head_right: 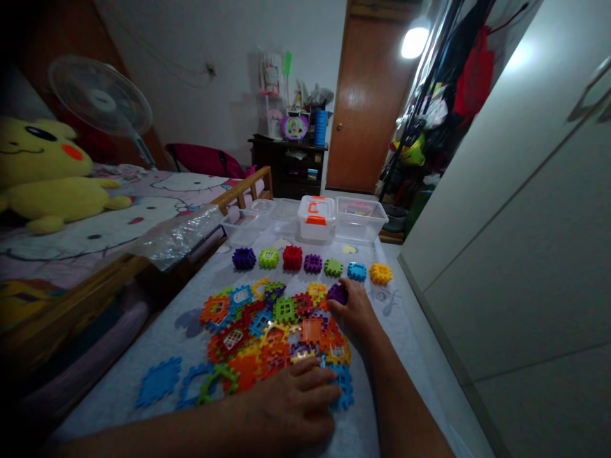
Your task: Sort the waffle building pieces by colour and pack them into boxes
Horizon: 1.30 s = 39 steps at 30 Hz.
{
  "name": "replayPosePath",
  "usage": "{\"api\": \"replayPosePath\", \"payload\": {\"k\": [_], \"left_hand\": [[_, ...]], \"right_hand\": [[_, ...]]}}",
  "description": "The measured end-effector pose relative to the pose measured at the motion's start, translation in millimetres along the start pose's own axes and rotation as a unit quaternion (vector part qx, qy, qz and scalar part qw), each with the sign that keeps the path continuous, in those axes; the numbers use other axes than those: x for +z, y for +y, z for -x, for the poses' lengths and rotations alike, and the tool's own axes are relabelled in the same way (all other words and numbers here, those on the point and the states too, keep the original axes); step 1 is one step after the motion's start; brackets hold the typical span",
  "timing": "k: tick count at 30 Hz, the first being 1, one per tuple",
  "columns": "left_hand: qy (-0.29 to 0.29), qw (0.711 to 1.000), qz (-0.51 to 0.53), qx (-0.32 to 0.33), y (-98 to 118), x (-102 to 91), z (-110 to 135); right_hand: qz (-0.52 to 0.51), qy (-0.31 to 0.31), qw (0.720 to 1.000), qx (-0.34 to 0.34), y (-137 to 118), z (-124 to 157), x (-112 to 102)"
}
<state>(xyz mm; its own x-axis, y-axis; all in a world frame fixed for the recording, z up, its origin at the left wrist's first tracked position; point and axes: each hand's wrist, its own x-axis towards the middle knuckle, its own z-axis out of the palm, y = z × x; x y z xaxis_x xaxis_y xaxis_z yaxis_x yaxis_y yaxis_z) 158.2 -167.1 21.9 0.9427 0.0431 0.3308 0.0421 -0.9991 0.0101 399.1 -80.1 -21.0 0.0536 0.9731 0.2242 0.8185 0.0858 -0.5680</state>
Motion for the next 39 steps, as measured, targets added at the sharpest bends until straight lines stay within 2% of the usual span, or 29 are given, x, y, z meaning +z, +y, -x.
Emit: {"api": "replayPosePath", "payload": {"k": [3, 5, 8, 10, 13, 16, 19, 22, 26, 30, 39], "left_hand": [[-0.001, 0.999, 0.036, -0.024, -1, -12.0, 4], [-0.004, 0.995, 0.076, -0.065, -12, -26.7, 12], [0.031, 0.971, 0.123, -0.204, -47, -48.0, 39], [0.077, 0.934, 0.157, -0.312, -79, -55.9, 64], [0.126, 0.853, 0.173, -0.476, -126, -55.7, 106], [0.15, 0.806, 0.184, -0.543, -154, -45.5, 136], [0.173, 0.785, 0.202, -0.559, -161, -33.3, 148], [0.192, 0.776, 0.215, -0.561, -158, -25.6, 148], [0.189, 0.769, 0.223, -0.569, -154, -22.6, 146], [0.184, 0.769, 0.217, -0.573, -153, -20.4, 149], [0.188, 0.786, 0.191, -0.557, -155, -16.2, 152]], "right_hand": [[0.005, 0.006, 1.0, -0.006, 0, 0, 0], [0.007, 0.008, 1.0, -0.01, 0, 1, -1], [0.015, 0.001, 1.0, -0.006, 0, 1, 0], [0.02, -0.003, 1.0, 0.001, 0, 1, 0], [0.015, 0.003, 1.0, 0.008, -1, -1, -2], [0.011, 0.031, 0.999, 0.001, -4, -6, -10], [0.021, 0.047, 0.998, -0.033, -14, -18, -18], [0.058, 0.02, 0.995, -0.076, -30, -41, -18], [0.108, -0.034, 0.989, -0.092, -48, -78, -4], [0.12, -0.068, 0.986, -0.097, -52, -104, 10], [0.15, -0.126, 0.975, -0.105, -42, -116, 20]]}}
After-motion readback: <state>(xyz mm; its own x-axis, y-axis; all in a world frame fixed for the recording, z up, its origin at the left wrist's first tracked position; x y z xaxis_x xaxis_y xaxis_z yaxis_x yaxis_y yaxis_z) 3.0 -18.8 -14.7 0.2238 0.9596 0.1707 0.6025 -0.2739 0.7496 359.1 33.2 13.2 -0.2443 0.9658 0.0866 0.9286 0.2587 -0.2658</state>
